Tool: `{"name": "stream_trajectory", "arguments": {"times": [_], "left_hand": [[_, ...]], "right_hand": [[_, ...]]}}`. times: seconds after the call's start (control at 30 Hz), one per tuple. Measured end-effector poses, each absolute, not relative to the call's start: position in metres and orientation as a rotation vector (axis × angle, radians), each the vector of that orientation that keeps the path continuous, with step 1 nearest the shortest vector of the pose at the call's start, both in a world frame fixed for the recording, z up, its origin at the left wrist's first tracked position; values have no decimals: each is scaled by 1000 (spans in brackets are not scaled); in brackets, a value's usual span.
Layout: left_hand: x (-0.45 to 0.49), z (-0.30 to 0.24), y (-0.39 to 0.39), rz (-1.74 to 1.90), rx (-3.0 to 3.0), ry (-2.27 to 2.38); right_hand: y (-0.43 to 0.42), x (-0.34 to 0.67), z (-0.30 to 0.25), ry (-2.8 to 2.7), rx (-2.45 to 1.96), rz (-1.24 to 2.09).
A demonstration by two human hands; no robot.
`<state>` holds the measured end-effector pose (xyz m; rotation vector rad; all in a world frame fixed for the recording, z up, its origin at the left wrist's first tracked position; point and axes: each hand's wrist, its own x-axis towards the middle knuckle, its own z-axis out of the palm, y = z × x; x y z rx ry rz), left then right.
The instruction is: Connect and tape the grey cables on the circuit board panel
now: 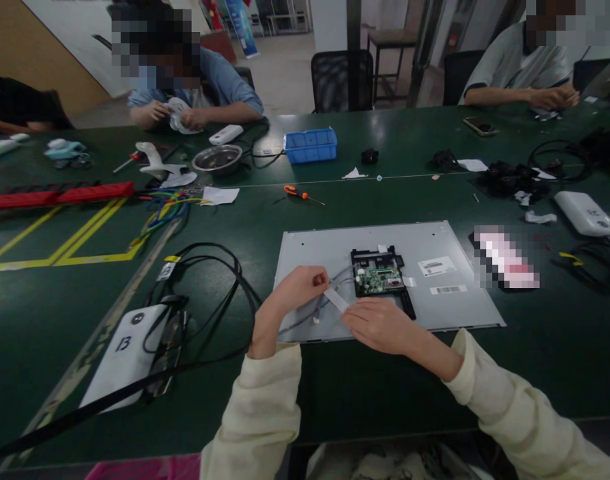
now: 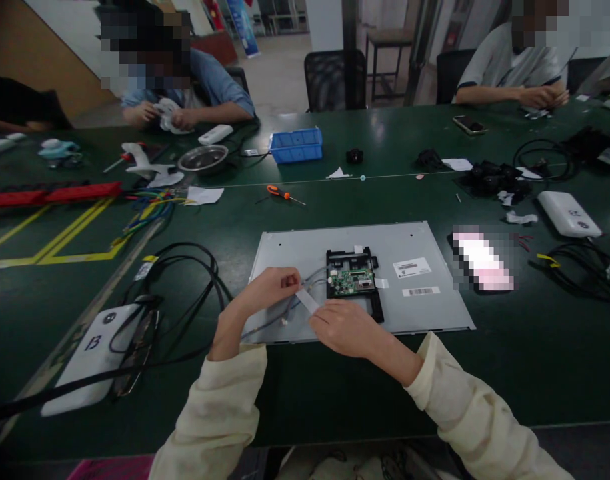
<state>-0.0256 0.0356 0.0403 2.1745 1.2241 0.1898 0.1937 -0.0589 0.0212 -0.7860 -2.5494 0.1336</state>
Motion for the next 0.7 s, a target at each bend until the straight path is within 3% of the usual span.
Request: {"name": "stream_trajectory", "arguments": {"times": [0.7], "left_hand": [[-31,43,39,475,2290,1414]], "right_hand": [[-58,195,22,-2526,-753,53]]}}
